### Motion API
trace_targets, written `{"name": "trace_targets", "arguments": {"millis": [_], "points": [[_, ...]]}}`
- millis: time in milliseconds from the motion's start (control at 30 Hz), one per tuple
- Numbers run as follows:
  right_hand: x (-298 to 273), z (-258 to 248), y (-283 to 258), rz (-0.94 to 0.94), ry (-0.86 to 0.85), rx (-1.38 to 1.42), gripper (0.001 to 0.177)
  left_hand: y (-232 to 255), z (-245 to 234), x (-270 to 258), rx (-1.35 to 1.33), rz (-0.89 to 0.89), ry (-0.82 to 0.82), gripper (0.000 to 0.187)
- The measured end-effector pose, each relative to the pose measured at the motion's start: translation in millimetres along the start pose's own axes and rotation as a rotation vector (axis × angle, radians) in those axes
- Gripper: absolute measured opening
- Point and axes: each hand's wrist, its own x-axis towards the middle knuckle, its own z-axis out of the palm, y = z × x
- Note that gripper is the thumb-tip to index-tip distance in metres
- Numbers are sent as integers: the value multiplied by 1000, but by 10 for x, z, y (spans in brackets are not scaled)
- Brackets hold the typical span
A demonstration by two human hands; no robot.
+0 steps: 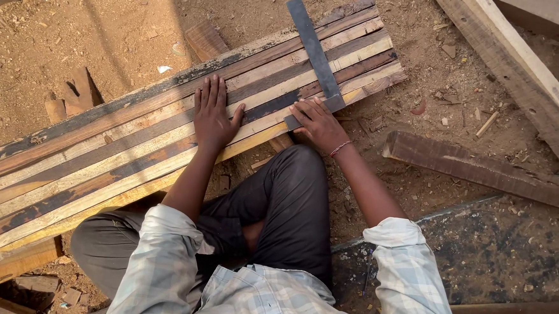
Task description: The recorder uses a try square, tape measure, and pen to measure and mark wood planks for layout in a woodworking shop.
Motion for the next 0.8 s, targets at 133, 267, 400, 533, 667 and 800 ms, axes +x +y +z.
{"name": "trace_targets", "arguments": {"millis": [133,267,400,533,667,800], "points": [[7,-58,-59,56,-32,-23,76,0,-2,5,-1,-2,10,80],[19,-104,-117,102,-65,-29,76,-3,6,2,-9,-5,17,81],[10,-75,-151,138,-68,-29,74,-10,18,16,-6,-9,16,82],[13,-25,-155,206,-66,28,72,1,-22,12,0,-27,-23,82],[17,3,-148,235,-55,76,71,12,-20,8,9,-27,-25,82],[-1,31,-140,238,-45,68,72,-13,56,22,23,-20,-27,82]]}}
